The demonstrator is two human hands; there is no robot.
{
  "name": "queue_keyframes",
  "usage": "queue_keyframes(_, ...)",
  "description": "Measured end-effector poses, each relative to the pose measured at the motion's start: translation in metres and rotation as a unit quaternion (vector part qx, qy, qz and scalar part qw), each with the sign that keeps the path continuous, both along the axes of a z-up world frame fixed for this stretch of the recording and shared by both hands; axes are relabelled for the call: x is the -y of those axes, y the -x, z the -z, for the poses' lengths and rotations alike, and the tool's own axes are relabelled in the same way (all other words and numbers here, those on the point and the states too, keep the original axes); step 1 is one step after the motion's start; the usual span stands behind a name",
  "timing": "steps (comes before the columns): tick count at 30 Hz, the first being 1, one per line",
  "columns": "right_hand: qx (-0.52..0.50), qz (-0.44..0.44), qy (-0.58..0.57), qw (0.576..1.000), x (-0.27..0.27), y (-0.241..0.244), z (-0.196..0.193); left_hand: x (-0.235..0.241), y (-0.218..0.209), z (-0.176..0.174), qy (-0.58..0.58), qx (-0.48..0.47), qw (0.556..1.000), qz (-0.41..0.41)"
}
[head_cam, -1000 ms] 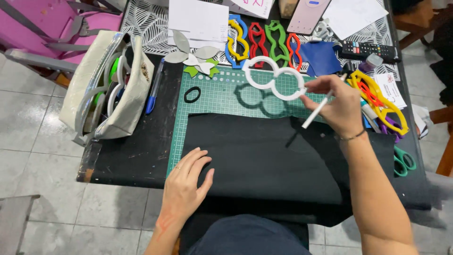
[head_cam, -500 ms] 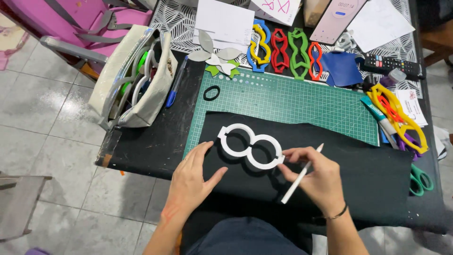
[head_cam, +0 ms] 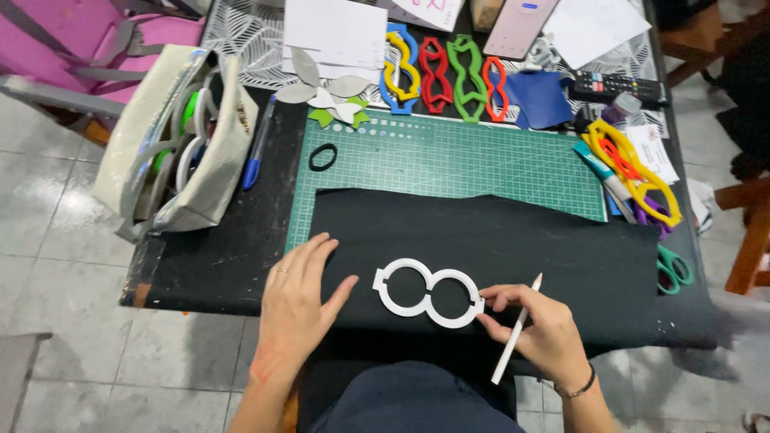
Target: Tracing a template onto a foam sheet and cutting it out with scissors
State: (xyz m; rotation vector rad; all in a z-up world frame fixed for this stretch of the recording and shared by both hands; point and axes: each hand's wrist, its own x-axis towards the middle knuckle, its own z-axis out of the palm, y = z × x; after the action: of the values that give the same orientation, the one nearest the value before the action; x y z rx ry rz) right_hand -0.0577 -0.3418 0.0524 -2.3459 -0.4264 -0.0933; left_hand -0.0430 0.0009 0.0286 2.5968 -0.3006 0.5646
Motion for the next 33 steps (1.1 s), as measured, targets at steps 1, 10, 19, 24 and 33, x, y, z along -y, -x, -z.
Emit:
queue_keyframes(1, 0.001, 0.009, 0.003, 1.000, 0.009, 0.006, -0.002, 0.003, -0.009, -0.002, 0.003, 0.001, 1.000, 0.009)
queue_keyframes(10, -0.019, 0.125, 0.036, 0.991, 0.079, 0.056, -0.010, 0.086, -0.105, -0.004, -0.099, 0.069, 0.984, 0.131)
queue_keyframes(19, 0.004, 0.196, 0.049, 0.979, 0.126, 0.074, -0.011, 0.166, -0.147, 0.050, -0.227, 0.057, 0.969, 0.076)
queue_keyframes(24, 0.004, 0.179, 0.019, 0.984, 0.140, 0.062, -0.007, 0.145, -0.153, 0.064, -0.170, 0.091, 0.963, 0.186)
queue_keyframes(33, 0.031, 0.125, -0.012, 0.992, 0.130, 0.010, -0.014, 0.091, -0.162, 0.018, -0.183, 0.156, 0.945, 0.221)
